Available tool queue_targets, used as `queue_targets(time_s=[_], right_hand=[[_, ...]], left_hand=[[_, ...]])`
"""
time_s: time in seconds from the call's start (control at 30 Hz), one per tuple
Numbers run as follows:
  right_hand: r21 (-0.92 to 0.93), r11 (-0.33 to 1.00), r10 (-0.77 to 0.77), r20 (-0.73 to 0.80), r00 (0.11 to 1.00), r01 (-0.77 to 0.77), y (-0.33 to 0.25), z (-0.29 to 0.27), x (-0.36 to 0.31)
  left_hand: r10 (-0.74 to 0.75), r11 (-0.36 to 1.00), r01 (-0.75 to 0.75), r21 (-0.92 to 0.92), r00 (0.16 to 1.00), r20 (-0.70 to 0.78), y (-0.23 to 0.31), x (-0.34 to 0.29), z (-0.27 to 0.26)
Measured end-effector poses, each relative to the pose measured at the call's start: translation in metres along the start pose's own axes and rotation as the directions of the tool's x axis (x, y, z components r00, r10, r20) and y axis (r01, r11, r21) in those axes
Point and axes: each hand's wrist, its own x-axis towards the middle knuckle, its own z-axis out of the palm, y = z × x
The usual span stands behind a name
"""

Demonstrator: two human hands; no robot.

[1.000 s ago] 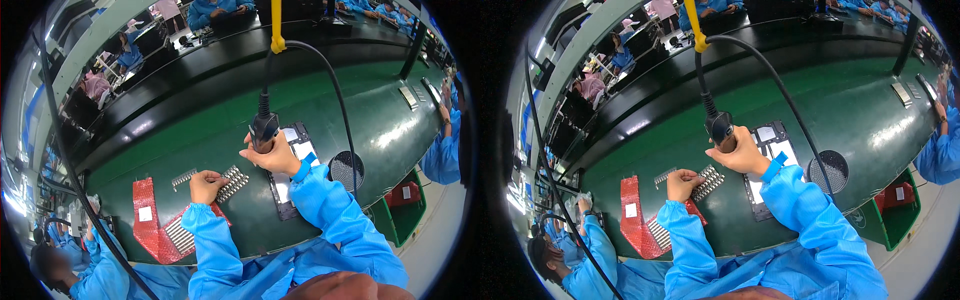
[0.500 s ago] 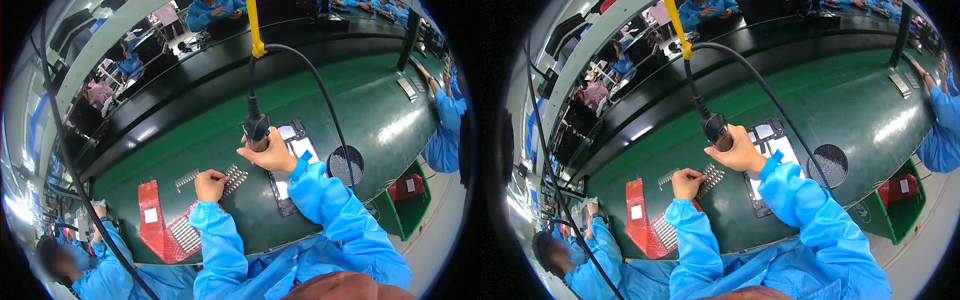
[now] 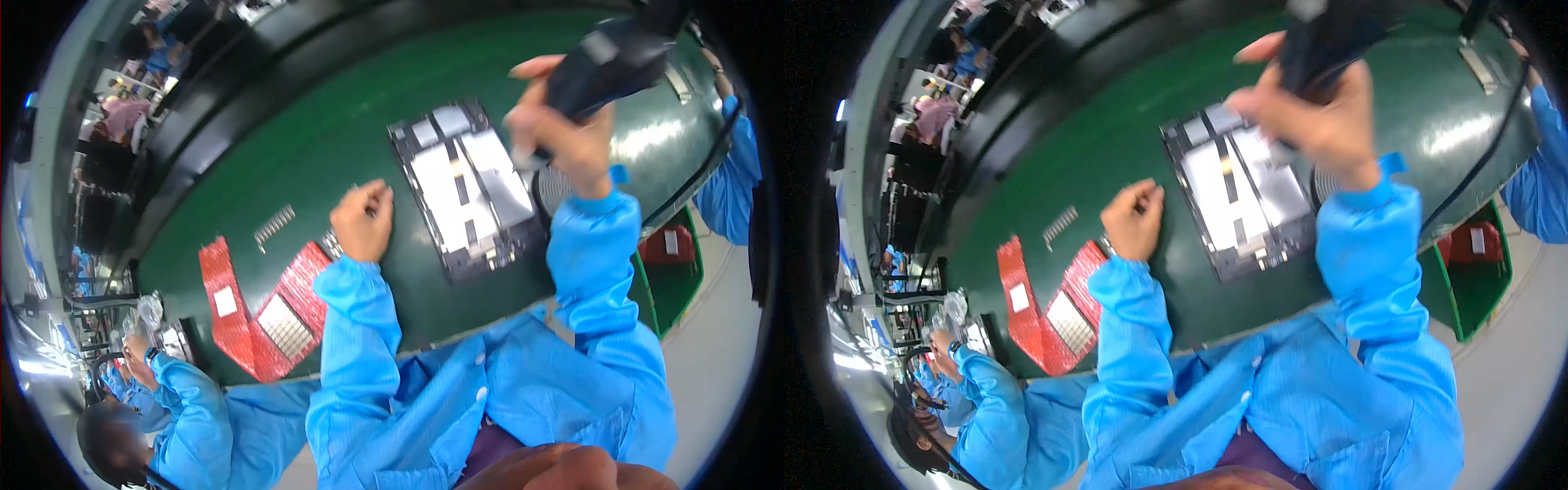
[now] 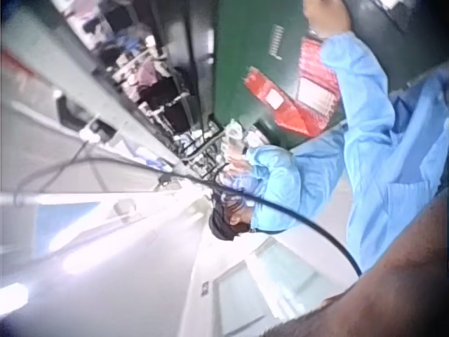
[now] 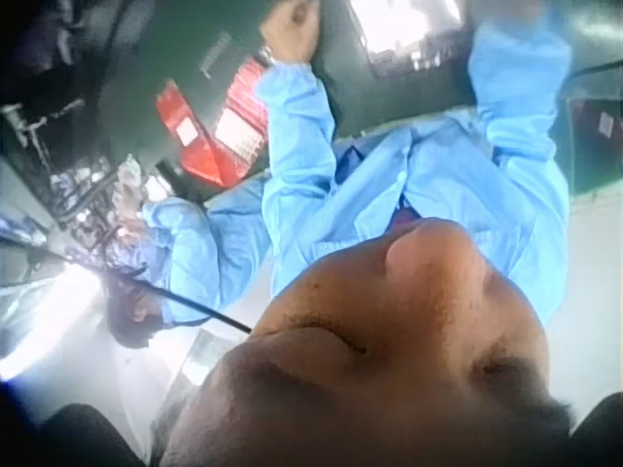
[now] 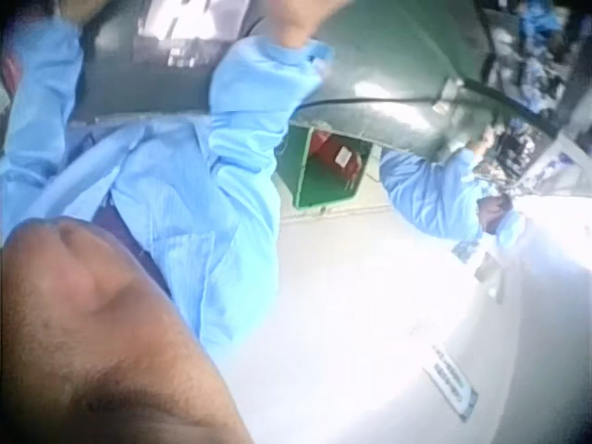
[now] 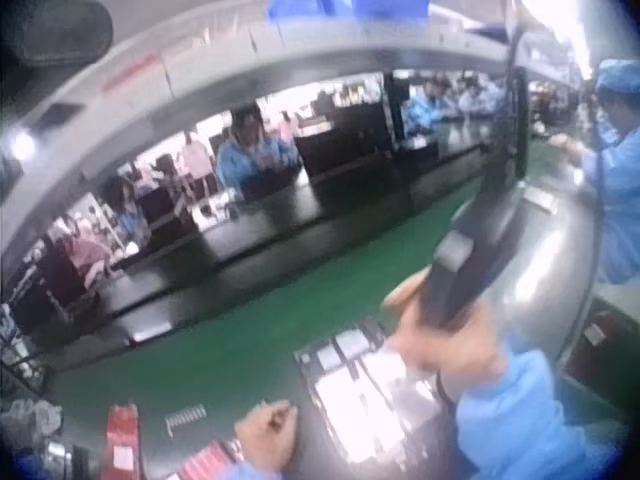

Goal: Assembling electronic components into a tablet frame using an electric screwdriver.

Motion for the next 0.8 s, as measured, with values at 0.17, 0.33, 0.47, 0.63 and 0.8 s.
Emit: queue_targets(time_s=[0.17, 0.33, 0.47, 0.63, 0.8], right_hand=[[0.0, 0.999, -0.05, -0.108, 0.993, 0.051, 0.012, -0.071, -0.024], [0.06, 0.987, -0.138, -0.189, 0.972, 0.152, 0.034, -0.082, -0.039], [0.037, 0.989, -0.136, -0.173, 0.976, 0.145, 0.039, -0.079, -0.04], [0.033, 0.994, -0.095, -0.168, 0.981, 0.102, 0.041, -0.076, -0.038], [-0.009, 0.991, -0.133, -0.152, 0.98, 0.133, 0.047, -0.074, -0.03]], left_hand=[[-0.127, 0.99, 0.123, -0.068, 0.991, -0.043, 0.004, 0.007, 0.008], [-0.132, 0.991, 0.132, -0.035, 0.991, -0.015, 0.004, -0.001, 0.004], [-0.147, 0.989, 0.147, -0.012, 0.989, 0.018, 0.01, -0.004, -0.001], [-0.125, 0.992, 0.125, -0.012, 0.992, 0.025, 0.014, -0.003, -0.001], [-0.107, 0.994, 0.107, 0.001, 0.994, 0.031, 0.012, -0.003, -0.002]])
